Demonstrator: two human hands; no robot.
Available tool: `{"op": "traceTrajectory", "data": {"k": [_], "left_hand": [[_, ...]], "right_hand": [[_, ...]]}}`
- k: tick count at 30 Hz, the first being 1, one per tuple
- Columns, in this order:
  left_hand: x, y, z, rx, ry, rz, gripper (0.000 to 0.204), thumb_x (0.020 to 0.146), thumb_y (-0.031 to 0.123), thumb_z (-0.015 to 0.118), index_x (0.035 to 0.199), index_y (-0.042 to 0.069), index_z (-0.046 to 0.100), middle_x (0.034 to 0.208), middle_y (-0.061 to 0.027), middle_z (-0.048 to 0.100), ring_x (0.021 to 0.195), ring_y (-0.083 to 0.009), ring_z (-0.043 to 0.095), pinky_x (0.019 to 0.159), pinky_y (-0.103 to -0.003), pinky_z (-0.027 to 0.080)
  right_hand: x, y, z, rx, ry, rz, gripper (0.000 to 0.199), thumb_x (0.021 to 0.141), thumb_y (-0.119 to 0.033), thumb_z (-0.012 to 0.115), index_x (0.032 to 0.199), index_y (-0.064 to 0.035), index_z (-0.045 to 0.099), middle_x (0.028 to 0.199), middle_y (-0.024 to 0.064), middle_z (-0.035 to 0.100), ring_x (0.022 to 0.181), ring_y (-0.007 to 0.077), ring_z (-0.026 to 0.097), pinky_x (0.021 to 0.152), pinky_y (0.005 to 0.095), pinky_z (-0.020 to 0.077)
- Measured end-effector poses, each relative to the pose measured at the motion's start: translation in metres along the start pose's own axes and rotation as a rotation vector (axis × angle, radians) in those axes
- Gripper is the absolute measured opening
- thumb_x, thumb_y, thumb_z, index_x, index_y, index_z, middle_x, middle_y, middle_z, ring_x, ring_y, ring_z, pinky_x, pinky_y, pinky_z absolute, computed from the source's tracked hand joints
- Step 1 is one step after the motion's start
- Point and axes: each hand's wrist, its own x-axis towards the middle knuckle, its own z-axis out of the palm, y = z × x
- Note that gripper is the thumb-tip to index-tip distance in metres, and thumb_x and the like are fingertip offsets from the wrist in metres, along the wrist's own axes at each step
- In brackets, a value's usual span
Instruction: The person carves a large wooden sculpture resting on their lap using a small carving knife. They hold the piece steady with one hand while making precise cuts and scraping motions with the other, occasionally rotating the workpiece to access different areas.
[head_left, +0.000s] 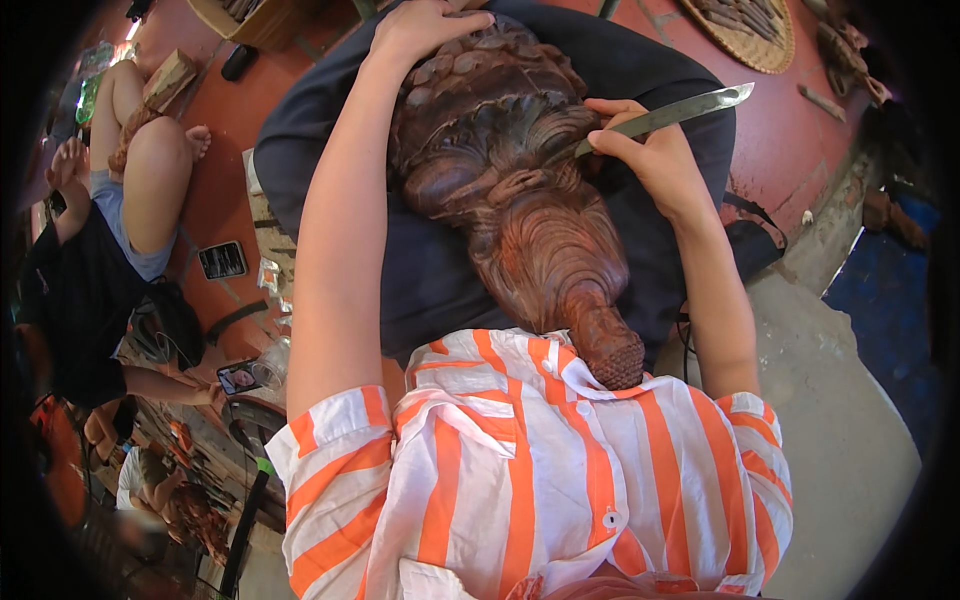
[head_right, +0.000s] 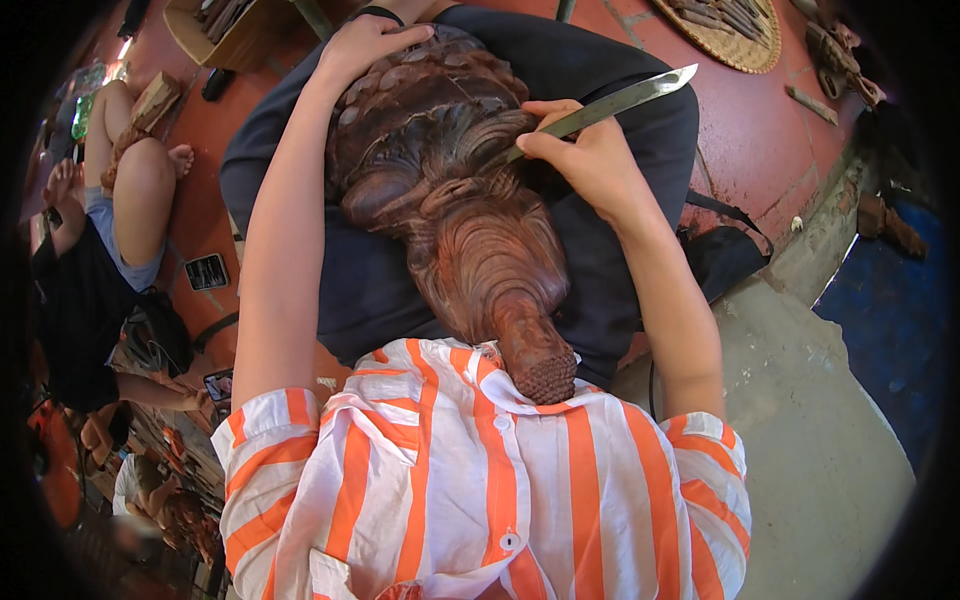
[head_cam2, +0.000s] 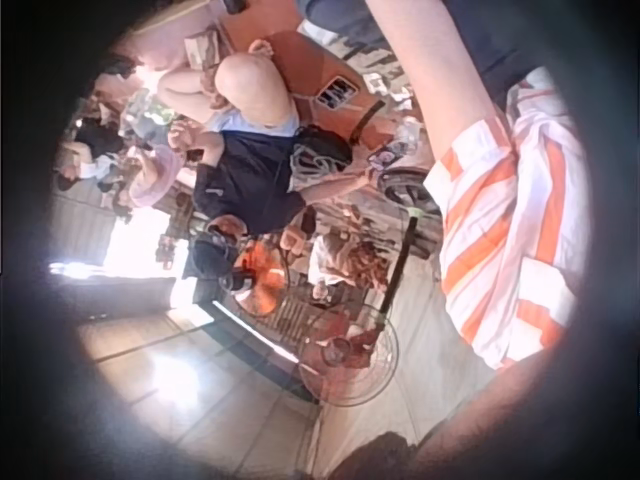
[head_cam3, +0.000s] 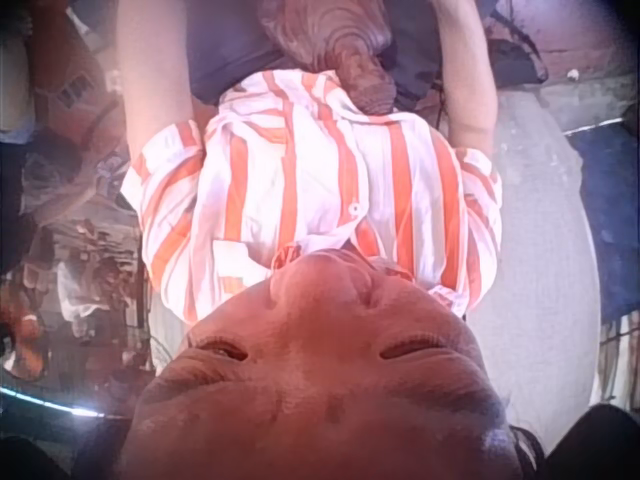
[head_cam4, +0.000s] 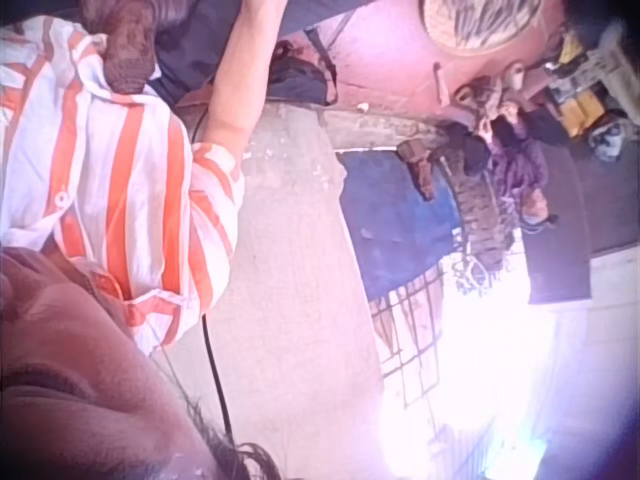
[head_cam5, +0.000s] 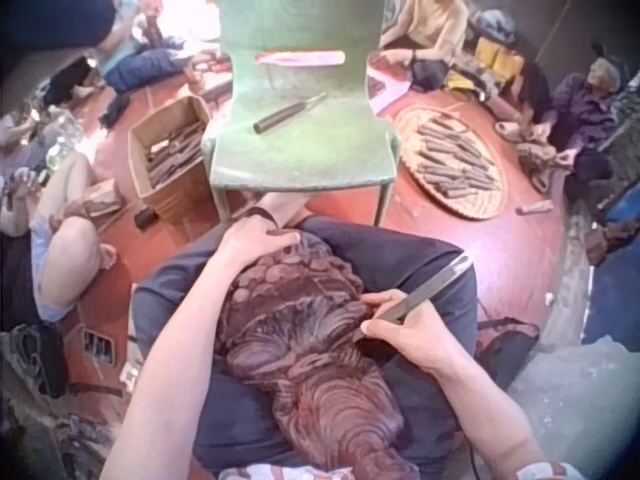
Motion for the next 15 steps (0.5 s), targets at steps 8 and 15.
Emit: {"op": "traceTrajectory", "data": {"k": [8,15], "left_hand": [[-0.001,-0.005,0.003,-0.025,0.048,0.022,0.067,0.072,0.071,0.060,0.074,0.004,0.067,0.063,-0.0087,0.059,0.063,-0.0225,0.058,0.066,-0.035,0.045],[-0.002,-0.001,0.001,-0.028,0.049,0.032,0.068,0.072,0.072,0.060,0.072,0.004,0.066,0.063,-0.0087,0.059,0.062,-0.0228,0.058,0.066,-0.035,0.045]], "right_hand": [[0.001,0.004,0.010,-0.012,0.056,-0.060,0.020,0.075,-0.012,0.072,0.081,0.0057,0.065,0.102,0.0137,0.064,0.089,0.0175,0.060,0.081,0.0301,0.0458],[-0.010,-0.003,0.021,-0.113,0.061,-0.007,0.023,0.076,-0.016,0.074,0.085,0.0034,0.066,0.109,0.0150,0.060,0.091,0.0157,0.061,0.080,0.0282,0.0465]]}}
